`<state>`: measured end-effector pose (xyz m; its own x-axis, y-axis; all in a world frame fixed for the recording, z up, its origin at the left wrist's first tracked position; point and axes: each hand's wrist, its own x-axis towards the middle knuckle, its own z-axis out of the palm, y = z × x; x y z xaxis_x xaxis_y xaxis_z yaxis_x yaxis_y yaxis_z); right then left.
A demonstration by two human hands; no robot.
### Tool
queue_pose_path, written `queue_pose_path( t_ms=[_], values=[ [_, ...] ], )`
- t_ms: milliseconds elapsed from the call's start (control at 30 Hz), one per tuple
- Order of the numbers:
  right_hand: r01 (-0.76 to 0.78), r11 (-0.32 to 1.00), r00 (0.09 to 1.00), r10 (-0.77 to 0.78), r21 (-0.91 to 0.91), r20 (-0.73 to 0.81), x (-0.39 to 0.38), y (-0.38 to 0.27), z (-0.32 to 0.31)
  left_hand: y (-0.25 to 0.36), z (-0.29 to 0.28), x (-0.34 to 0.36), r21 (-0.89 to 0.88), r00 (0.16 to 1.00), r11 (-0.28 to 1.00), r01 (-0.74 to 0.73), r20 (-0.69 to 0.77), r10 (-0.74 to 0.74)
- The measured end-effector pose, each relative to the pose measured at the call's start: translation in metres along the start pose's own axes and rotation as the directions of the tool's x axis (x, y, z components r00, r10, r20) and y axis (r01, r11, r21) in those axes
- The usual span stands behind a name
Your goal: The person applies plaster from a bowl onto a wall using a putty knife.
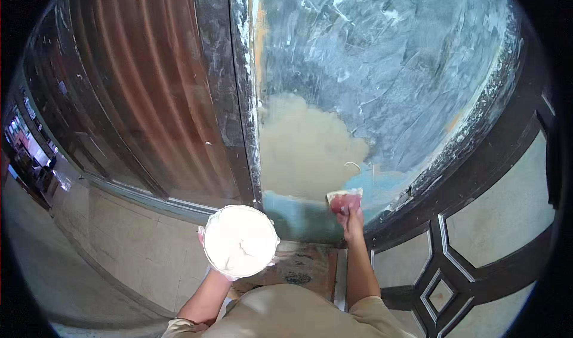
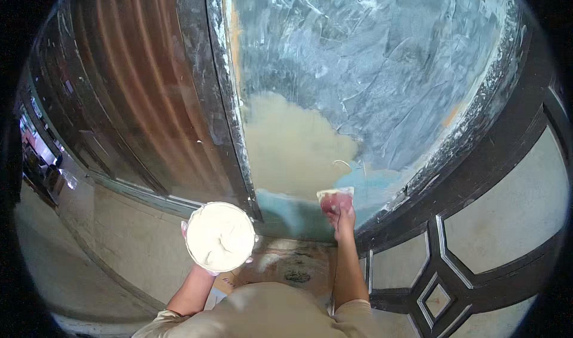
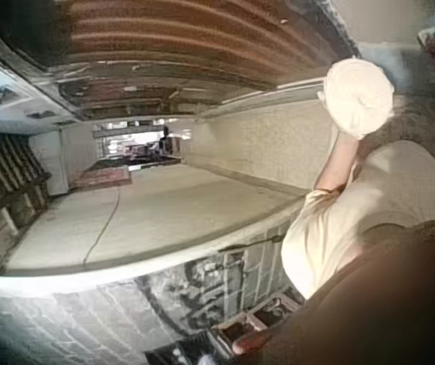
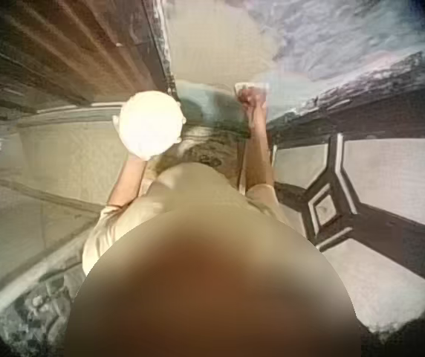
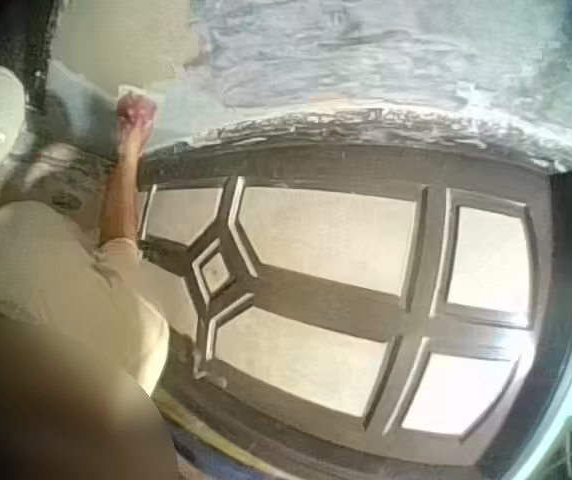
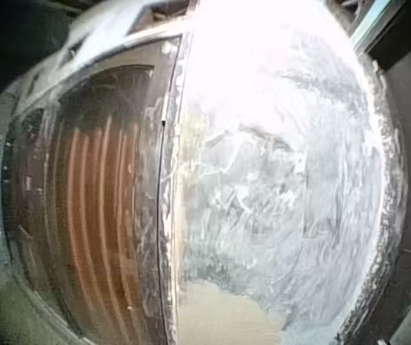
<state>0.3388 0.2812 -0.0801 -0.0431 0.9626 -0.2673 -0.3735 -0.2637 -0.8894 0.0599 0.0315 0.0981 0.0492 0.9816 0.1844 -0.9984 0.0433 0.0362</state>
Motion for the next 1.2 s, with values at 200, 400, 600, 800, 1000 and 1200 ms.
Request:
queue_pose_path(
  t_ms=[200,400,600,800,1000,1200],
  values=[
    [0.165,0.979,0.986,-0.168,0.122,0.016,0.007,-0.062,0.066,0.001,-0.007,0.004,0.024,0.995,0.999,0.026,-0.097,-0.023],
    [0.213,0.968,0.977,-0.213,0.133,-0.017,0.037,-0.016,0.061,-0.002,-0.010,0.005,0.085,1.000,0.996,0.018,-0.003,-0.018],
    [-0.156,0.970,0.985,0.167,0.185,-0.046,0.019,0.065,0.005,0.001,-0.001,0.000,0.182,0.998,0.982,-0.043,-0.027,0.049],
    [0.132,0.950,0.990,-0.116,-0.282,0.075,0.003,0.060,0.016,0.017,-0.021,-0.007,0.294,0.988,0.955,-0.043,-0.129,0.084],
    [0.610,0.361,0.748,-0.557,-0.705,0.362,-0.018,-0.013,0.093,0.031,-0.041,-0.015,0.187,0.988,0.979,-0.086,-0.112,0.108],
    [0.728,-0.315,0.373,-0.563,-0.609,0.737,-0.065,-0.148,0.219,0.046,-0.024,-0.028,0.266,0.985,0.960,-0.082,-0.123,0.118]
  ],
)
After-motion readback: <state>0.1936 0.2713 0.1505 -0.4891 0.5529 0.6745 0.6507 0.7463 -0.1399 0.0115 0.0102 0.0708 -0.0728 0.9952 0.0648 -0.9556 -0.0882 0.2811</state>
